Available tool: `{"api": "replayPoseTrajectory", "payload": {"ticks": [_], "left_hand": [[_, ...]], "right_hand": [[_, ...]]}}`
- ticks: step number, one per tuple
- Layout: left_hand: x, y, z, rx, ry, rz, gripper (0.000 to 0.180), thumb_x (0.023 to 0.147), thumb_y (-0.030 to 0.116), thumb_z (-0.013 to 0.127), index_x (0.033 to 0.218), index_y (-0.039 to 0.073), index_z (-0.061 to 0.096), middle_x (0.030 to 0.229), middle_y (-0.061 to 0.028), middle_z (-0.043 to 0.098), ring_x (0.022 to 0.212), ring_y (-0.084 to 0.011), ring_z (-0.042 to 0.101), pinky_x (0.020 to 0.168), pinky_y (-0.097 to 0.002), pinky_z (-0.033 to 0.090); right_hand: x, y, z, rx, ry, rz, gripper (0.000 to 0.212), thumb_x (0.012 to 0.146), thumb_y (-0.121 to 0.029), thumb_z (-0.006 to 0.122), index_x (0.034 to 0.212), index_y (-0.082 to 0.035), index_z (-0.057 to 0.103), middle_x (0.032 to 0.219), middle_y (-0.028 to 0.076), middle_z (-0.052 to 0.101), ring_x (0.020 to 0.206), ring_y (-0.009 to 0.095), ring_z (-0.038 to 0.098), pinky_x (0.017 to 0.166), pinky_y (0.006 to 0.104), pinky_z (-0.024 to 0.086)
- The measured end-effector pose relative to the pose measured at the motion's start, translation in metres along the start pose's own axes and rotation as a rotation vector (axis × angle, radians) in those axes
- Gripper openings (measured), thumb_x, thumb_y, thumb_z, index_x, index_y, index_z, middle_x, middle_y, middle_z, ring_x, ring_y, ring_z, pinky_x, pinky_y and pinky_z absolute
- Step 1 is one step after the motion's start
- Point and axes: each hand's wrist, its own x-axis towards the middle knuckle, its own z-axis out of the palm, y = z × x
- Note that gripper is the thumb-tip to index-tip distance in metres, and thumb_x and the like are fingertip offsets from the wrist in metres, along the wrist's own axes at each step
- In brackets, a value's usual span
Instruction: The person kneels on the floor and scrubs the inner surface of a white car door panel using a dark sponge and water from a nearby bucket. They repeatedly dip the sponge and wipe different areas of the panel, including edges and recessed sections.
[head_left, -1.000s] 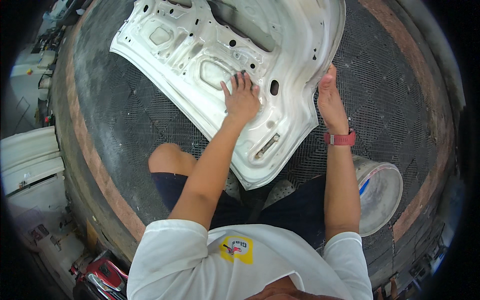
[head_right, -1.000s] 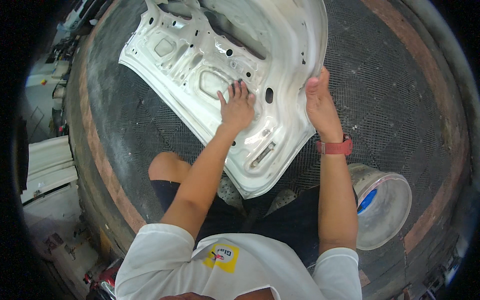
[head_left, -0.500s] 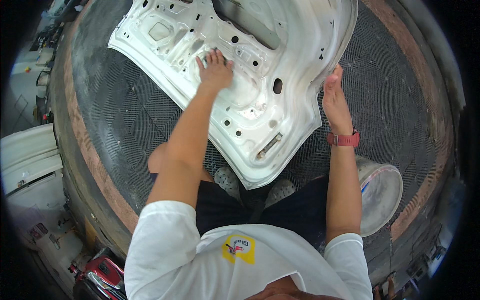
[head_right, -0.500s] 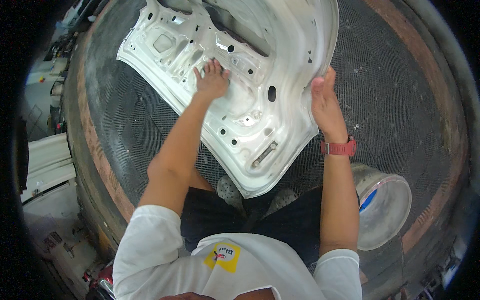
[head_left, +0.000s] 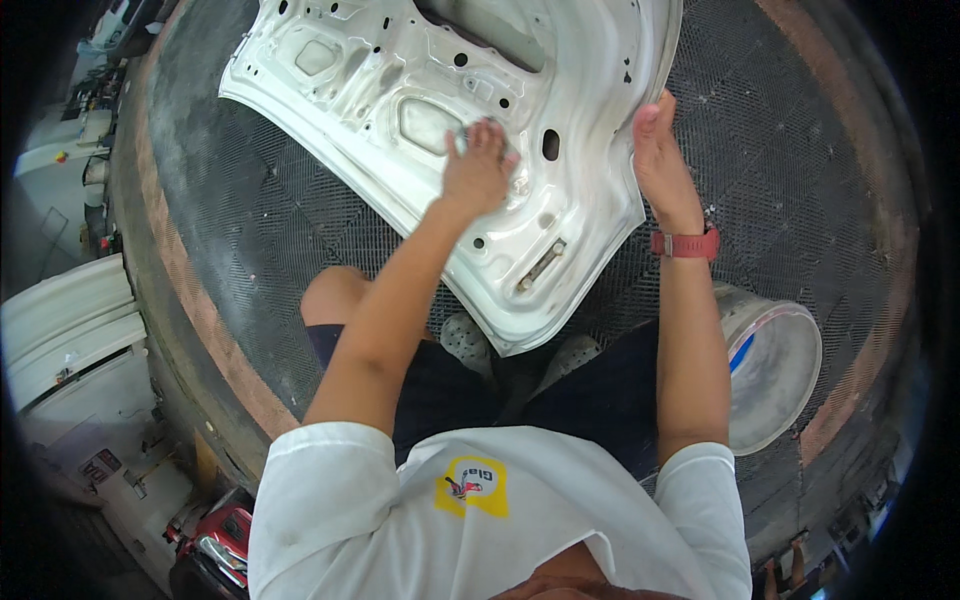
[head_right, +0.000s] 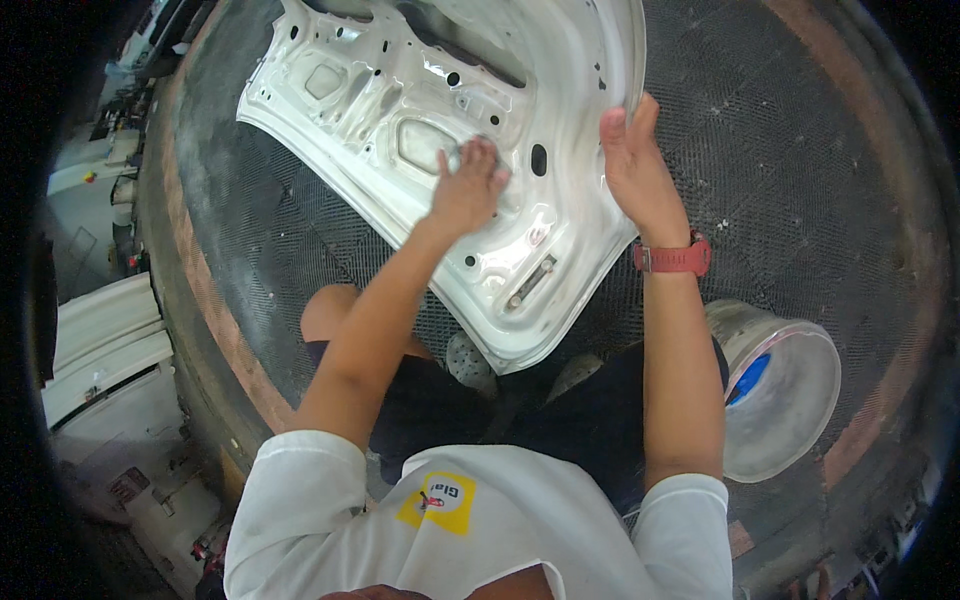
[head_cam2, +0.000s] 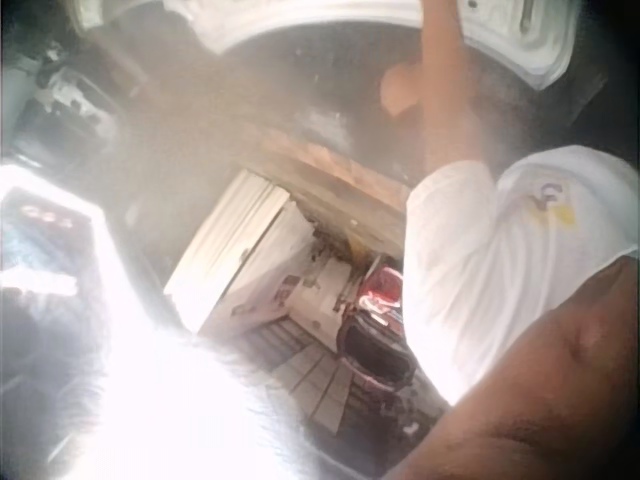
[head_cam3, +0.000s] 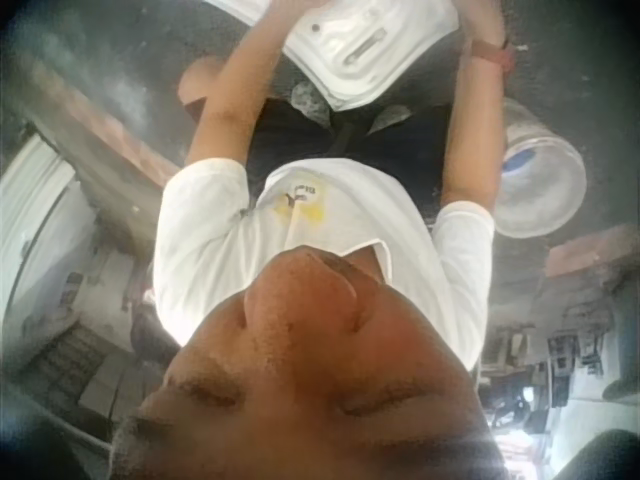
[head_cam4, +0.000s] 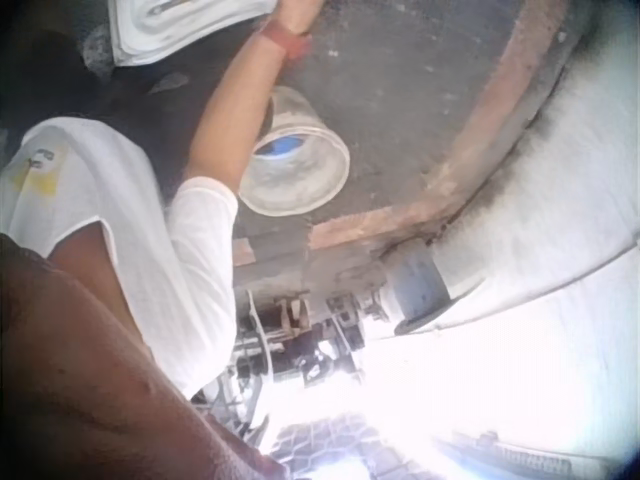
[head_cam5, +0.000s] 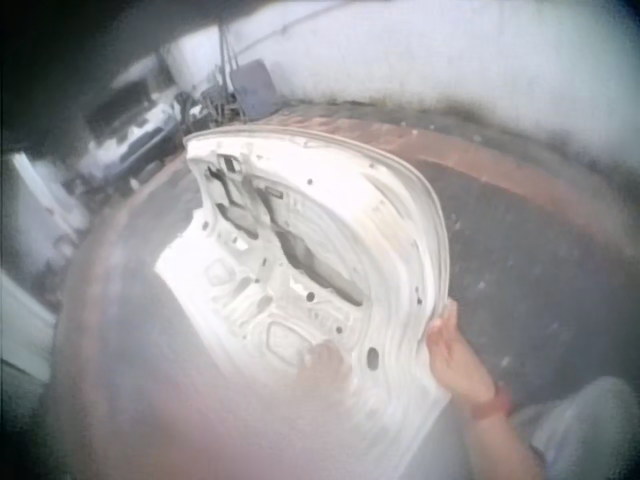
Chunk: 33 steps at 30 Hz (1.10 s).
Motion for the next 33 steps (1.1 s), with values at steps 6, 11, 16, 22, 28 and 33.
{"api": "replayPoseTrajectory", "payload": {"ticks": [6,11,16,22,28,33], "left_hand": [[-0.073,-0.001,-0.027,-0.153,-0.232,0.178,0.066,0.117,0.044,0.028,0.175,0.012,0.023,0.182,-0.0127,0.023,0.167,-0.0292,0.025,0.134,-0.0668,0.013],[-0.088,-0.076,-0.048,0.11,-0.31,0.087,0.063,0.117,0.045,0.028,0.175,0.018,0.026,0.183,-0.0035,0.023,0.167,-0.0233,0.024,0.133,-0.069,0.011],[-0.081,-0.078,-0.029,0.185,-0.24,-0.06,0.068,0.117,0.045,0.029,0.173,0.008,0.027,0.181,-0.011,0.027,0.167,-0.0322,0.024,0.132,-0.0701,0.009],[-0.072,-0.109,-0.044,0.171,-0.316,-0.104,0.069,0.117,0.048,0.025,0.175,0.011,0.022,0.183,-0.0092,0.021,0.168,-0.0293,0.022,0.133,-0.0695,0.006],[0.008,-0.157,-0.001,0.051,-0.176,-0.388,0.075,0.116,0.051,0.024,0.176,0.006,0.015,0.183,-0.0171,0.014,0.168,-0.0394,0.014,0.132,-0.0699,0.008],[0.032,-0.123,-0.005,-0.056,-0.133,-0.258,0.075,0.116,0.051,0.023,0.175,0.006,0.014,0.183,-0.0169,0.014,0.168,-0.0391,0.016,0.132,-0.0703,0.009]], "right_hand": [[0.001,0.005,-0.004,0.004,0.007,-0.04,0.101,0.104,-0.085,0.028,0.157,0.001,0.036,0.141,0.027,0.057,0.135,0.038,0.058,0.118,0.0478,0.042],[-0.004,-0.007,-0.003,0.025,0.016,-0.005,0.099,0.105,-0.084,0.03,0.158,0.0,0.037,0.148,0.028,0.056,0.141,0.042,0.056,0.119,0.049,0.041],[0.0,-0.005,-0.007,0.03,-0.018,-0.01,0.097,0.106,-0.082,0.032,0.159,-0.001,0.037,0.15,0.028,0.055,0.142,0.044,0.056,0.119,0.0497,0.042],[-0.001,-0.002,-0.005,-0.028,0.046,-0.022,0.095,0.107,-0.08,0.034,0.159,0.0,0.036,0.149,0.029,0.055,0.14,0.045,0.058,0.118,0.0492,0.043],[-0.002,-0.008,0.003,0.002,0.037,-0.041,0.098,0.106,-0.079,0.039,0.16,0.002,0.031,0.153,0.034,0.052,0.145,0.046,0.054,0.12,0.0485,0.042],[0.002,0.001,0.0,-0.01,0.014,-0.013,0.101,0.105,-0.081,0.04,0.16,0.003,0.031,0.155,0.035,0.05,0.146,0.048,0.052,0.122,0.0491,0.041]]}}
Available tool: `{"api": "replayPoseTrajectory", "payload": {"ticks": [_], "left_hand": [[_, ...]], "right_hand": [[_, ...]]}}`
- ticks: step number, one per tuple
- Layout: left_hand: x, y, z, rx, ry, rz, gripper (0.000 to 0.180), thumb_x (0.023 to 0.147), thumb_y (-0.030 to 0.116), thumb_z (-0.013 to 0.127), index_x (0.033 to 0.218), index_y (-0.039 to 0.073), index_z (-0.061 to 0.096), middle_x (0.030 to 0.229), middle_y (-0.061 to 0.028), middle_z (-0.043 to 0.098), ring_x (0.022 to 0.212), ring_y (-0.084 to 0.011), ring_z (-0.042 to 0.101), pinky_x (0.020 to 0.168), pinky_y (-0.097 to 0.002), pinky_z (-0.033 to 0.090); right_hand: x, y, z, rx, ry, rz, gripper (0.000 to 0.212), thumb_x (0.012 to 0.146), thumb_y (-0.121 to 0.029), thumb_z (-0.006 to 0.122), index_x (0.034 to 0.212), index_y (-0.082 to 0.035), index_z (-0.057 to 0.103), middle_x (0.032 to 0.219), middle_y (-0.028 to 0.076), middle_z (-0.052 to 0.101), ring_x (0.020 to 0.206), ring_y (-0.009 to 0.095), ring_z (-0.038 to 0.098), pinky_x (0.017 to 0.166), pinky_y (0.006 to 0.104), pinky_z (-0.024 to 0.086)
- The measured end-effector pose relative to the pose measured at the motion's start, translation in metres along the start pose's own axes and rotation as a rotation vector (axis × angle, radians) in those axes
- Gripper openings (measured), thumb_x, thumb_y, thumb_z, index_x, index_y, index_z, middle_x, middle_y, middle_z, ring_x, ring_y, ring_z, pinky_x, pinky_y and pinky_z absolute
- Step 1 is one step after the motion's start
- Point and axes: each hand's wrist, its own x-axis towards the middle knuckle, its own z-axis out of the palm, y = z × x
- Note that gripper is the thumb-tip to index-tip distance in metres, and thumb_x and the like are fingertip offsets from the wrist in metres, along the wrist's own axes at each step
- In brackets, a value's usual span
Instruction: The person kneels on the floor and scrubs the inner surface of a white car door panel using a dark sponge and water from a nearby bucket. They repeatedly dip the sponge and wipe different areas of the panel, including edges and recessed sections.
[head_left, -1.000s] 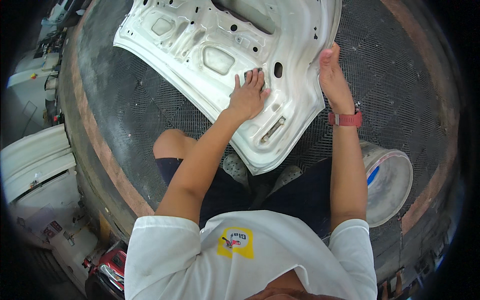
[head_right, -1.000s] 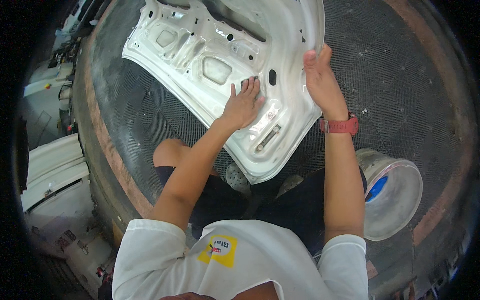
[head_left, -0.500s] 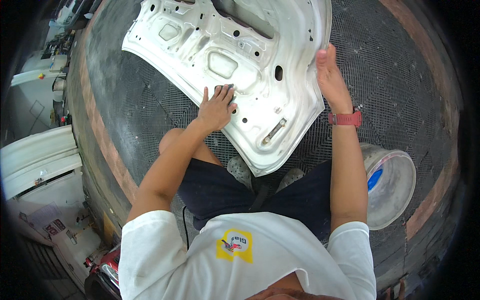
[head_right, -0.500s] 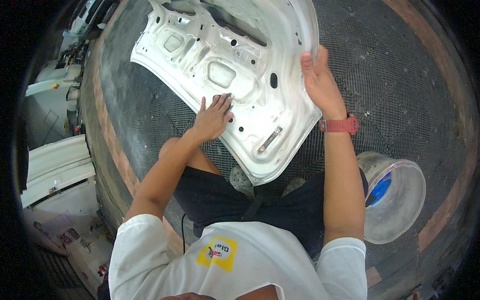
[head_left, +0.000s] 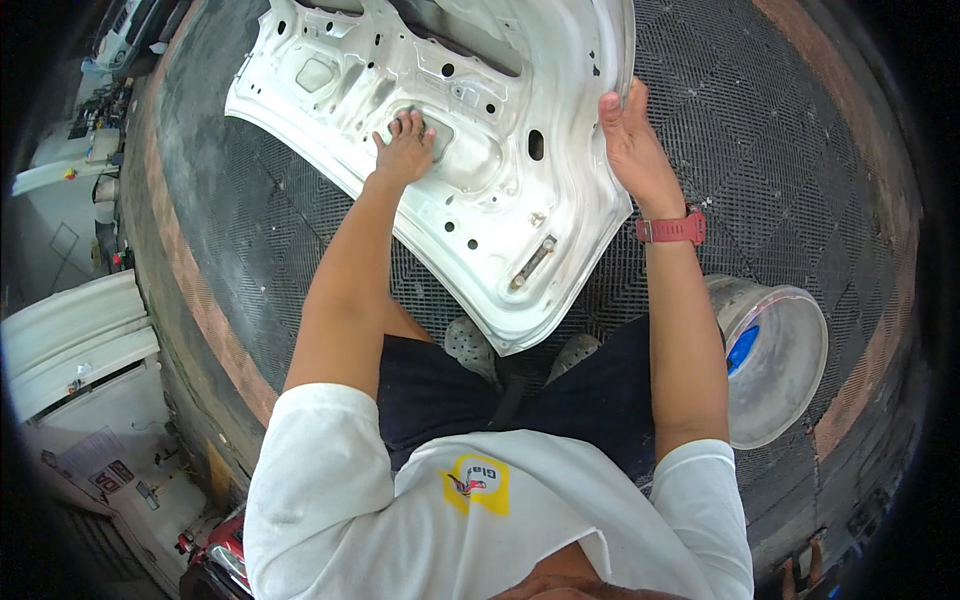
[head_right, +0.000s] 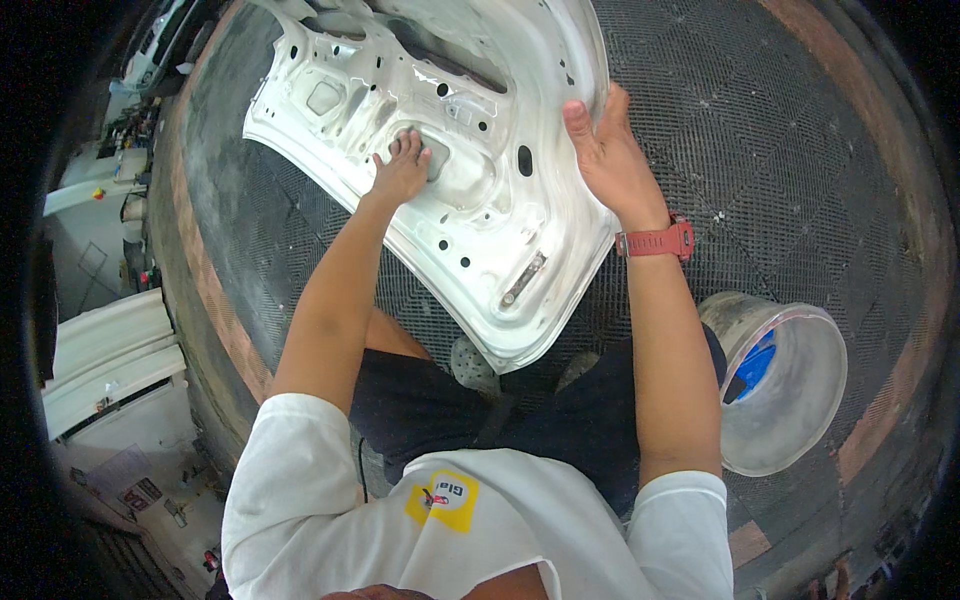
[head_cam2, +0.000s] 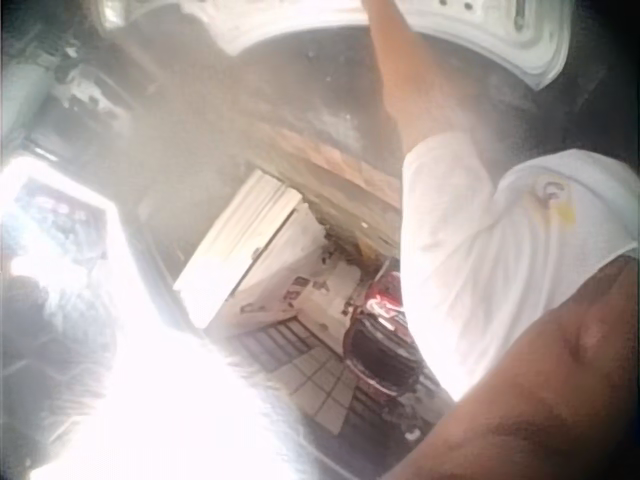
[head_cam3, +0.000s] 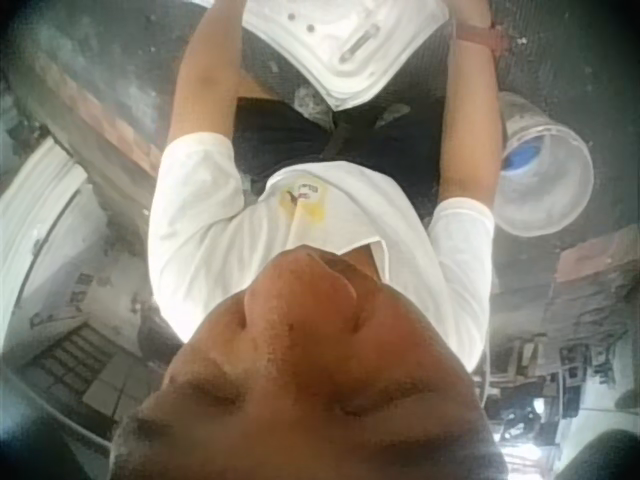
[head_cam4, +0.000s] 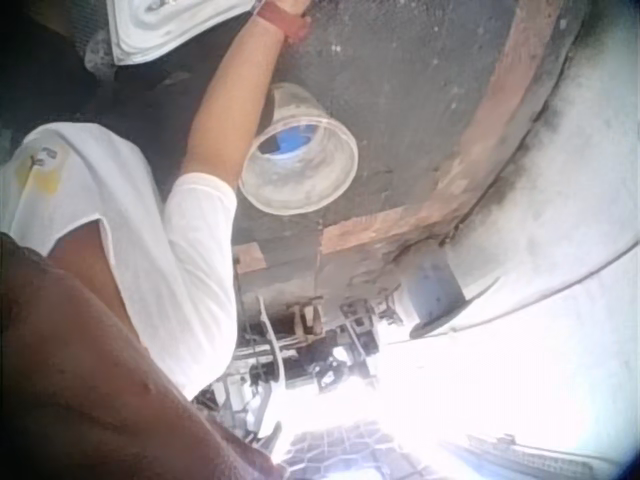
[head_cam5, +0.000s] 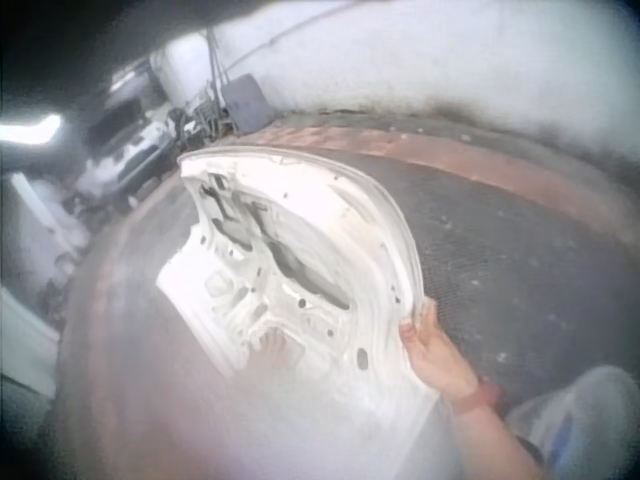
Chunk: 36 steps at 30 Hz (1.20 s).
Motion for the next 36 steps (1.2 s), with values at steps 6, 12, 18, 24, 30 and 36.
{"api": "replayPoseTrajectory", "payload": {"ticks": [6,12,18,24,30,36], "left_hand": [[-0.045,0.014,-0.019,0.092,-0.161,0.364,0.069,0.117,0.049,0.023,0.176,0.013,0.019,0.183,-0.0112,0.018,0.168,-0.0326,0.019,0.134,-0.0662,0.01],[-0.065,-0.022,-0.039,0.436,-0.237,0.118,0.069,0.117,0.044,0.026,0.174,0.007,0.021,0.182,-0.0143,0.022,0.167,-0.0322,0.024,0.134,-0.0638,0.013],[-0.114,0.046,-0.007,0.328,-0.229,0.259,0.073,0.117,0.046,0.028,0.17,-0.004,0.025,0.177,-0.0268,0.028,0.162,-0.042,0.03,0.132,-0.0666,0.015],[-0.12,0.127,0.022,-0.362,-0.052,0.187,0.077,0.117,0.051,0.022,0.174,0.0,0.016,0.181,-0.0277,0.012,0.167,-0.046,0.01,0.134,-0.0635,0.006],[-0.063,0.181,-0.002,-1.108,-0.01,0.151,0.083,0.116,0.062,0.019,0.175,0.003,0.013,0.182,-0.0233,0.01,0.168,-0.0391,0.005,0.134,-0.0516,0.006],[-0.091,0.226,-0.088,-1.451,0.063,0.226,0.085,0.116,0.064,0.023,0.175,0.004,0.013,0.183,-0.0185,0.013,0.169,-0.0305,0.011,0.135,-0.0416,0.01]], "right_hand": [[0.0,0.003,-0.002,0.009,0.013,-0.02,0.102,0.105,-0.081,0.041,0.16,0.004,0.03,0.15,0.036,0.053,0.145,0.048,0.053,0.122,0.0486,0.04],[0.002,0.007,-0.003,0.058,-0.06,0.0,0.102,0.104,-0.081,0.041,0.159,0.004,0.029,0.152,0.037,0.051,0.147,0.047,0.052,0.123,0.0482,0.04],[0.003,0.011,-0.005,-0.007,-0.037,0.041,0.103,0.104,-0.082,0.041,0.159,0.005,0.029,0.154,0.037,0.049,0.147,0.049,0.051,0.122,0.0496,0.041],[0.005,0.009,-0.005,0.04,-0.045,0.021,0.104,0.104,-0.082,0.039,0.158,0.006,0.03,0.154,0.037,0.047,0.148,0.049,0.05,0.122,0.0502,0.041],[0.004,0.007,0.0,0.061,-0.046,0.016,0.101,0.105,-0.082,0.032,0.157,0.005,0.032,0.153,0.035,0.047,0.149,0.049,0.047,0.125,0.0496,0.036],[0.005,0.015,-0.008,0.106,-0.055,0.017,0.105,0.104,-0.086,0.021,0.159,0.004,0.032,0.155,0.034,0.045,0.153,0.048,0.041,0.128,0.0483,0.03]]}}
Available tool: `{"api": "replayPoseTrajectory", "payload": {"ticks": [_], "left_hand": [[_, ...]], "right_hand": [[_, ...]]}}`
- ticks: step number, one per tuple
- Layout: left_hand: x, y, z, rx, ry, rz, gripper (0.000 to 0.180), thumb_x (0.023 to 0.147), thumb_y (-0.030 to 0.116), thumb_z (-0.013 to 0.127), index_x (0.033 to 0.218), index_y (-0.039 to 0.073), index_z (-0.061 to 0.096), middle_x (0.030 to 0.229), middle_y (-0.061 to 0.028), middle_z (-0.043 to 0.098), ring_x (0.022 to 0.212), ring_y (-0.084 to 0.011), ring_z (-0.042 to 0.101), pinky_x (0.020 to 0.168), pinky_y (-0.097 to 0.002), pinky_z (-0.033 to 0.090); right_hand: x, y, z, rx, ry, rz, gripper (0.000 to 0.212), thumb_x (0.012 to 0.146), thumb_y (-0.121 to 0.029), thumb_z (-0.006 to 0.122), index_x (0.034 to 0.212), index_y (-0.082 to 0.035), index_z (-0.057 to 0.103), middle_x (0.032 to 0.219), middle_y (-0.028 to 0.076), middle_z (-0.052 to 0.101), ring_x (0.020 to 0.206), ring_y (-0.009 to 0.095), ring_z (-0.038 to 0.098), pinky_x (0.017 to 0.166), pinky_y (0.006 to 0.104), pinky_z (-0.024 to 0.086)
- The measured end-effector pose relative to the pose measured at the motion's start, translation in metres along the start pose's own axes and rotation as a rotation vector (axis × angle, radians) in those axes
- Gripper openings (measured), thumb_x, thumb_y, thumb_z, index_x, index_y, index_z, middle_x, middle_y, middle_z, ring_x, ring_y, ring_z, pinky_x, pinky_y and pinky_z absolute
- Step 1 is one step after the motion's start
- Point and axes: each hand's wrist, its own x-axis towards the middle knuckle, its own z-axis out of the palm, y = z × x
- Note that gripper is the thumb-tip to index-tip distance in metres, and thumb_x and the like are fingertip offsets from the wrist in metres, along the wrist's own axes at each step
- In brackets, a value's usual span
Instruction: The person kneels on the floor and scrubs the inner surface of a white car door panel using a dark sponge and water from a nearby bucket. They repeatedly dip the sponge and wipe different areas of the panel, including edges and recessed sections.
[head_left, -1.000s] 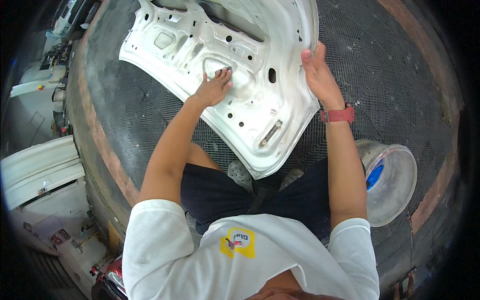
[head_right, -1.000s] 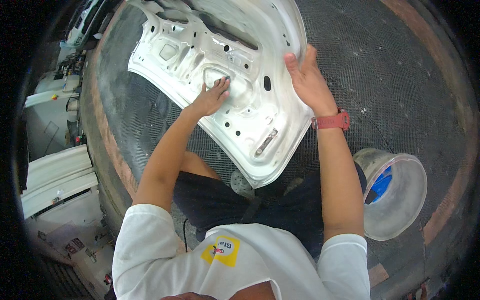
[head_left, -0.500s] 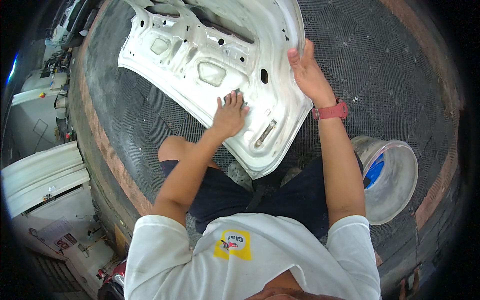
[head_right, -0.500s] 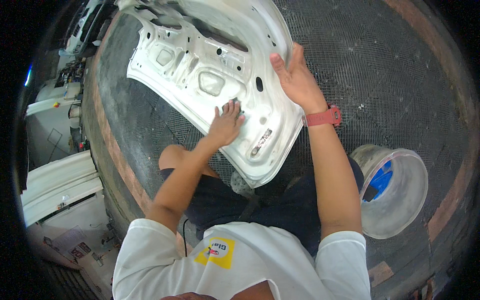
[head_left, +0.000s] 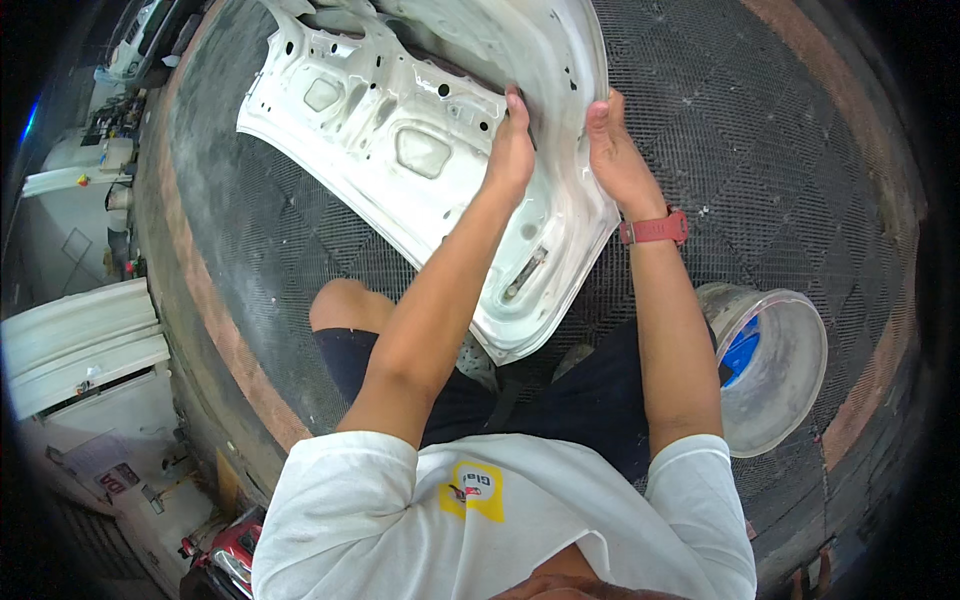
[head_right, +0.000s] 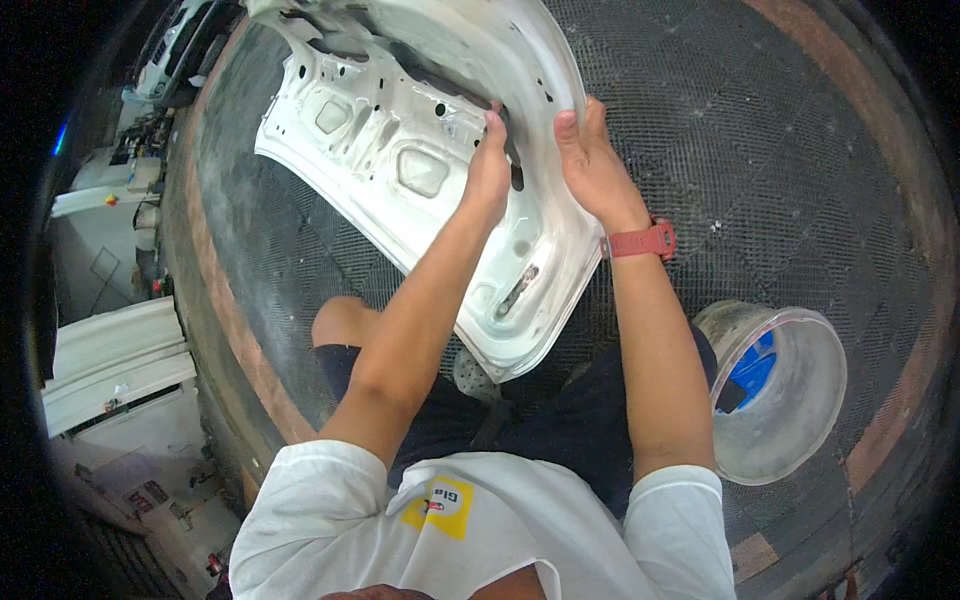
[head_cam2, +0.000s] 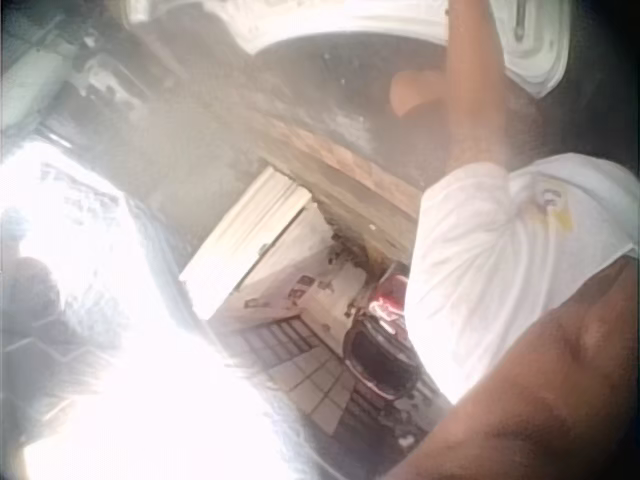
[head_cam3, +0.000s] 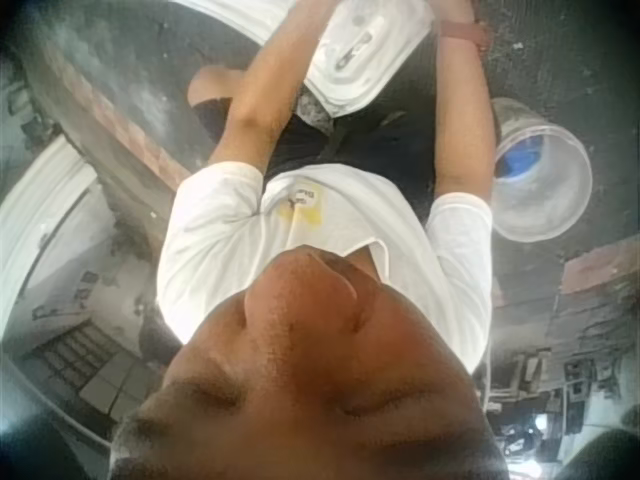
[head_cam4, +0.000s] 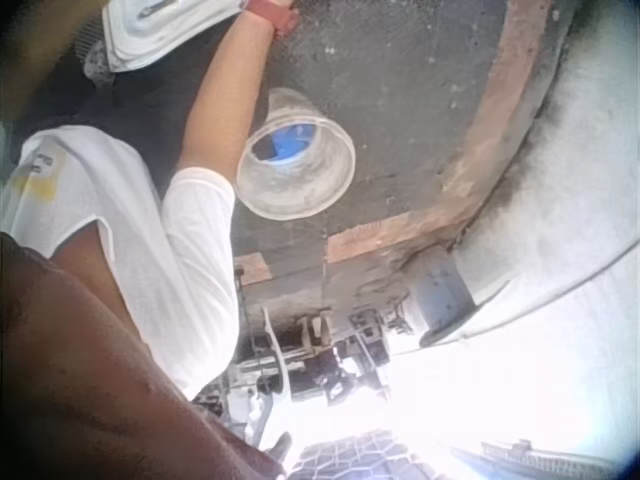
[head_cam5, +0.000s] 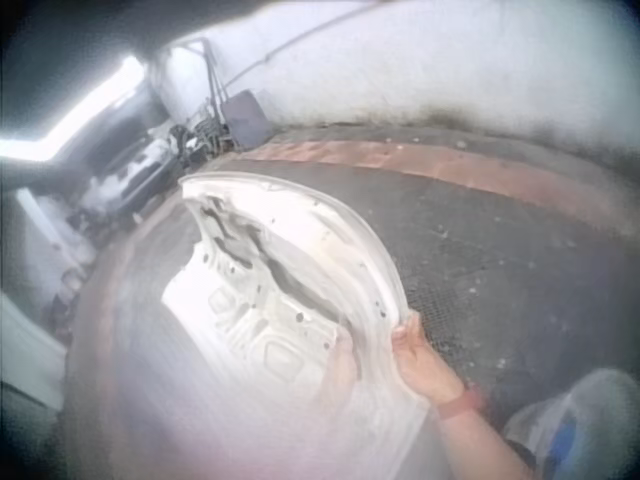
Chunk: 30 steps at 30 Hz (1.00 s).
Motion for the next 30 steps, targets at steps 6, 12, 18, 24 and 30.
{"api": "replayPoseTrajectory", "payload": {"ticks": [6,12,18,24,30], "left_hand": [[-0.027,-0.053,0.016,0.388,0.009,0.072,0.088,0.115,0.065,0.019,0.176,0.006,-0.003,0.183,-0.022,-0.009,0.169,-0.037,-0.01,0.133,-0.0599,-0.004],[0.022,0.054,0.044,0.257,0.33,0.652,0.085,0.117,0.058,0.025,0.175,0.003,-0.005,0.181,-0.0284,-0.011,0.167,-0.0468,-0.011,0.131,-0.0665,-0.004],[-0.003,-0.035,0.04,0.959,0.14,0.552,0.08,0.114,0.037,0.042,0.174,-0.001,0.004,0.179,-0.035,-0.001,0.166,-0.053,0.001,0.129,-0.0728,0.006],[-0.007,-0.034,0.04,1.045,0.162,0.543,0.08,0.113,0.036,0.044,0.174,-0.001,0.008,0.179,-0.0344,0.003,0.165,-0.0565,0.004,0.125,-0.0784,0.008],[0.02,0.017,0.057,0.901,0.385,0.74,0.082,0.112,0.037,0.047,0.174,-0.002,0.011,0.179,-0.0324,0.007,0.164,-0.0563,0.008,0.126,-0.0783,0.008]], "right_hand": [[0.003,-0.007,0.0,0.182,-0.045,-0.001,0.11,0.102,-0.086,0.011,0.162,0.003,0.036,0.165,0.027,0.042,0.159,0.039,0.035,0.132,0.0445,0.023],[-0.002,-0.008,-0.008,0.49,-0.128,0.065,0.121,0.092,-0.094,0.008,0.17,-0.005,0.031,0.175,0.015,0.034,0.165,0.03,0.024,0.135,0.0441,0.011],[-0.008,-0.024,-0.012,0.566,-0.091,0.146,0.126,0.091,-0.095,0.006,0.172,-0.001,0.026,0.177,0.018,0.03,0.166,0.029,0.022,0.136,0.0431,0.012],[-0.012,-0.024,-0.016,0.61,-0.092,0.142,0.123,0.093,-0.094,0.008,0.171,-0.001,0.031,0.175,0.018,0.033,0.164,0.03,0.027,0.135,0.042,0.017],[-0.003,-0.014,-0.02,0.512,-0.201,0.111,0.133,0.087,-0.099,0.007,0.174,0.001,0.01,0.183,0.018,0.01,0.17,0.029,0.003,0.136,0.0452,0.003]]}}
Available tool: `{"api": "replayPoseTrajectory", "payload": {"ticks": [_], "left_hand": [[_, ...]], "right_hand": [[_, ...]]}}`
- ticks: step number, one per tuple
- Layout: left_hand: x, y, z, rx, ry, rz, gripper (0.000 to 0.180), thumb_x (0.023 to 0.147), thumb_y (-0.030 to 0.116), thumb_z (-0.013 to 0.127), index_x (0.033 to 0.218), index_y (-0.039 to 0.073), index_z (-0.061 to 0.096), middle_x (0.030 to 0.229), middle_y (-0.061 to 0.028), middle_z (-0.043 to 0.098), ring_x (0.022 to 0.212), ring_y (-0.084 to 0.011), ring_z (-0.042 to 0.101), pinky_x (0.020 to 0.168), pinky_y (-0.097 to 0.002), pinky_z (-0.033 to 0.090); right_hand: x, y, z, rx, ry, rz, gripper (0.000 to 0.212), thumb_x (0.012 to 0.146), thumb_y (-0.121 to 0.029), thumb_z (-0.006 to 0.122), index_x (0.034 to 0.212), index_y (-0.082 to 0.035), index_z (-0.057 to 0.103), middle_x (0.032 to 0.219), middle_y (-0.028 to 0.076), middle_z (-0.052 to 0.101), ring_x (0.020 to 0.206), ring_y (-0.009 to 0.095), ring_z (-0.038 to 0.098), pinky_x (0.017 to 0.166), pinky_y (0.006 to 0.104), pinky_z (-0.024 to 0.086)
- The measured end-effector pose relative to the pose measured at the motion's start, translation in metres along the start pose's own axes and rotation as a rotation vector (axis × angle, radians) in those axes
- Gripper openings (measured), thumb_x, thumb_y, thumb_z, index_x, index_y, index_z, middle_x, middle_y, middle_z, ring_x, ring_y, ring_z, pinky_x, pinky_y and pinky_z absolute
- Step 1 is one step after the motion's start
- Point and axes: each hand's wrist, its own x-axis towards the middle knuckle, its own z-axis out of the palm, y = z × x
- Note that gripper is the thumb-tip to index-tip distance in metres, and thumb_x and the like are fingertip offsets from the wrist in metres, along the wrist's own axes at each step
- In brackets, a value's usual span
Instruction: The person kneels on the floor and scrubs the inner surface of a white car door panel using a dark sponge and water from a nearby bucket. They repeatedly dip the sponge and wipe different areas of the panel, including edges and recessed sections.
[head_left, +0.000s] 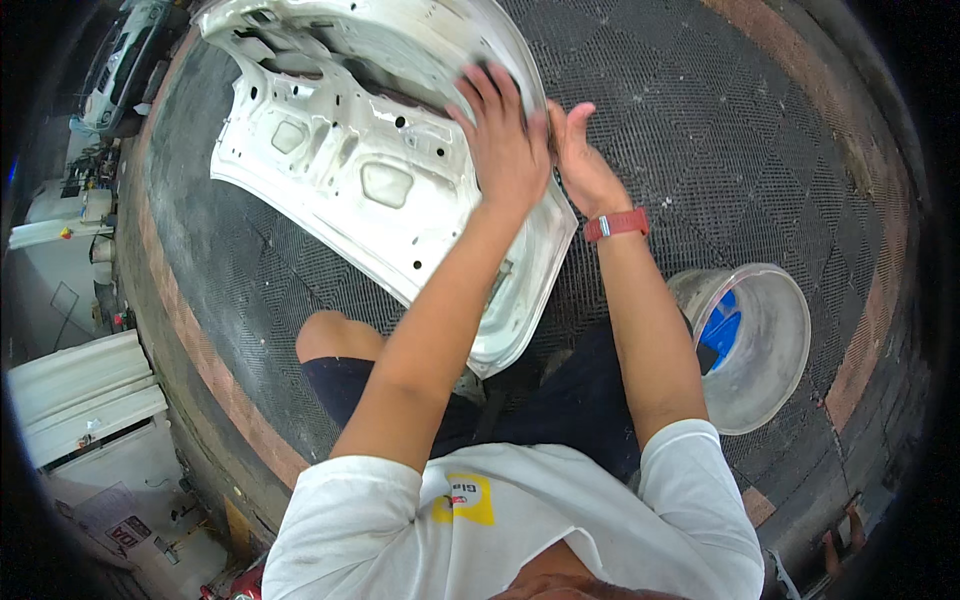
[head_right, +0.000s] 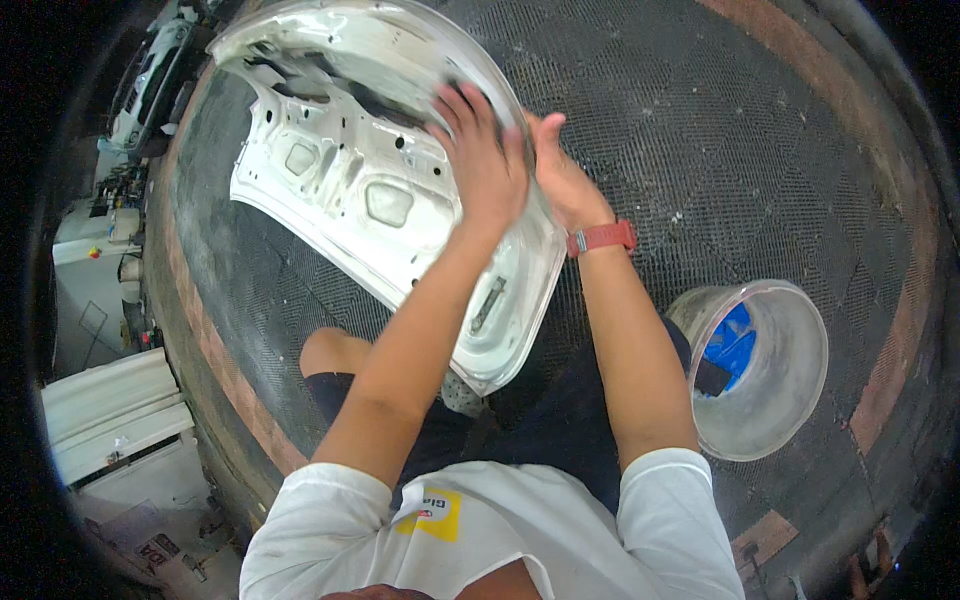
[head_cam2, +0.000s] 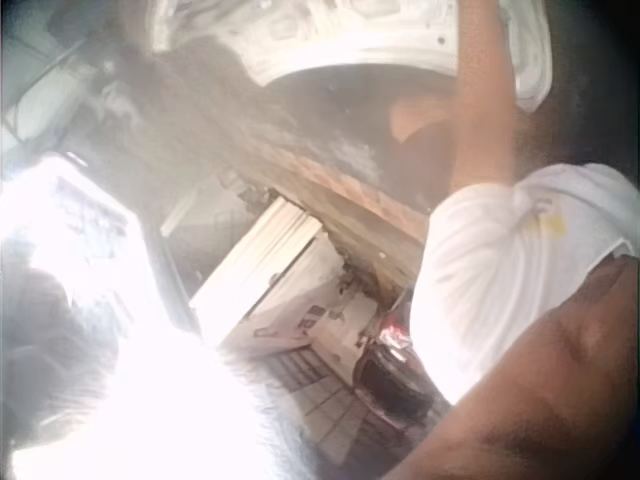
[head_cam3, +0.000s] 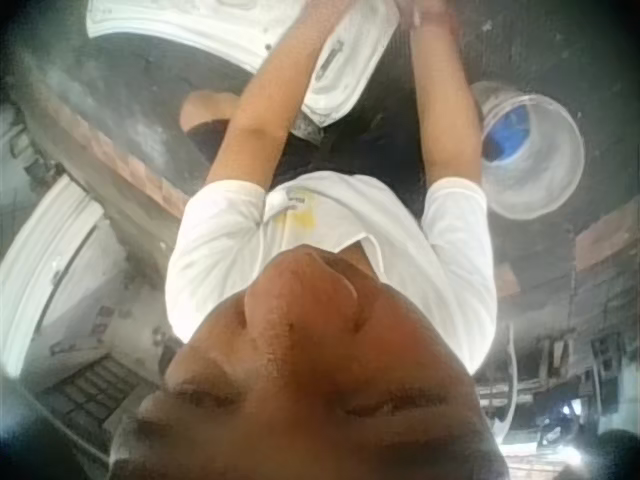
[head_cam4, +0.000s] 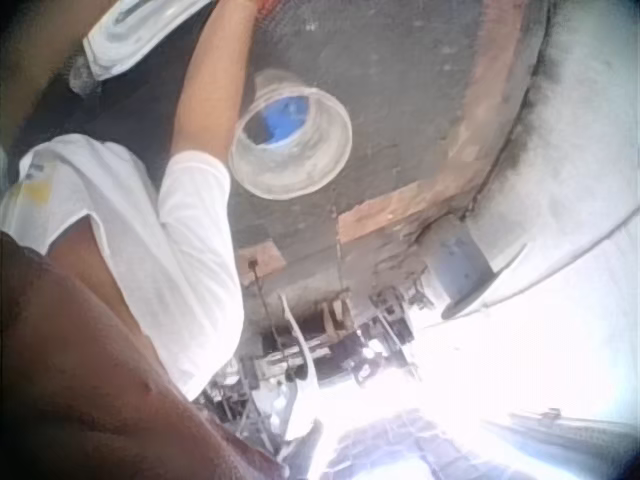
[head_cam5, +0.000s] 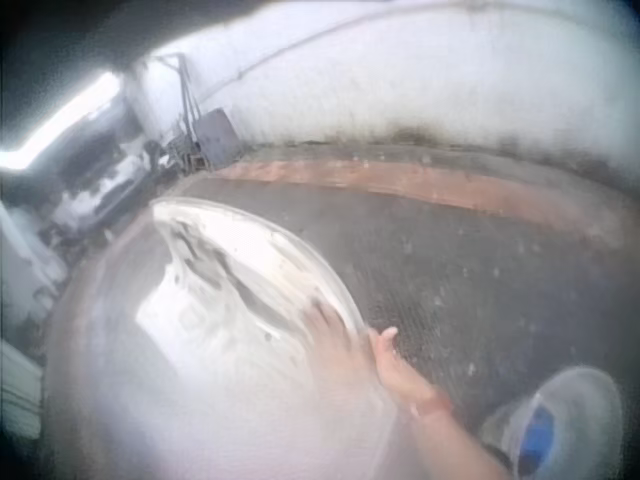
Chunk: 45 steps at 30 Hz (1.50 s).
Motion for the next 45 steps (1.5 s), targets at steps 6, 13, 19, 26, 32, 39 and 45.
{"api": "replayPoseTrajectory", "payload": {"ticks": [6,13,19,26,32,39,45], "left_hand": [[-0.11,-0.015,-0.024,0.143,-0.715,0.007,0.072,0.115,0.038,0.039,0.174,0.0,0.018,0.18,-0.0279,0.013,0.167,-0.0476,0.012,0.131,-0.0694,0.011],[-0.071,-0.04,-0.116,-0.856,-0.78,-0.438,0.105,0.107,0.081,0.01,0.174,0.0,0.007,0.182,-0.0231,0.01,0.169,-0.0334,0.013,0.136,-0.0434,0.012],[-0.056,-0.077,-0.143,-1.245,-1.087,-0.378,0.117,0.1,0.086,-0.001,0.169,-0.004,0.032,0.176,-0.0197,0.035,0.166,-0.0322,0.025,0.137,-0.0429,0.007],[-0.072,-0.165,-0.132,0.22,-1.037,-0.224,0.098,0.1,0.067,0.066,0.176,0.024,0.022,0.182,-0.0213,0.017,0.164,-0.0543,0.016,0.124,-0.0741,0.031],[-0.099,-0.187,-0.114,0.237,-1.465,-0.388,0.137,0.079,0.067,0.088,0.177,0.03,-0.001,0.182,-0.0241,-0.01,0.165,-0.0574,0.001,0.119,-0.0841,0.027],[-0.107,-0.189,-0.113,0.239,-1.445,-0.321,0.135,0.082,0.066,0.086,0.177,0.028,-0.001,0.181,-0.0271,-0.007,0.164,-0.0584,0.003,0.115,-0.0847,0.032],[-0.107,-0.19,-0.115,0.23,-1.439,-0.349,0.133,0.083,0.064,0.087,0.177,0.029,0.0,0.182,-0.0248,-0.007,0.165,-0.0574,0.001,0.117,-0.0845,0.03]], "right_hand": [[0.0,0.008,0.005,-0.003,0.074,0.0,0.134,0.086,-0.1,0.011,0.173,0.003,0.016,0.181,0.019,0.02,0.168,0.03,0.015,0.136,0.0432,0.009],[-0.057,-0.004,0.081,-0.704,0.397,-0.291,0.1,0.101,-0.046,0.076,0.169,0.004,0.022,0.172,0.035,0.028,0.163,0.05,0.025,0.133,0.0507,0.026],[-0.072,0.016,0.136,-0.437,0.538,-0.316,0.083,0.108,-0.03,0.069,0.17,0.0,0.023,0.169,0.027,0.04,0.155,0.041,0.043,0.128,0.0491,0.035],[0.023,-0.108,0.1,-1.367,0.462,-1.033,0.061,0.103,-0.013,0.066,0.162,-0.008,0.049,0.171,0.02,0.042,0.159,0.04,0.038,0.127,0.0524,0.035],[0.073,-0.108,0.071,-1.958,0.309,-0.859,0.059,0.107,-0.017,0.057,0.164,-0.005,0.044,0.17,0.019,0.041,0.162,0.037,0.033,0.132,0.0582,0.023],[0.015,0.076,0.07,-1.558,0.613,-0.393,0.079,0.11,-0.032,0.054,0.174,-0.001,0.02,0.182,0.022,0.017,0.169,0.04,0.015,0.132,0.0683,0.007],[-0.039,0.131,0.105,-1.502,0.523,0.071,0.08,0.113,-0.033,0.05,0.174,0.002,0.012,0.181,0.027,0.014,0.168,0.042,0.013,0.133,0.0653,0.009]]}}
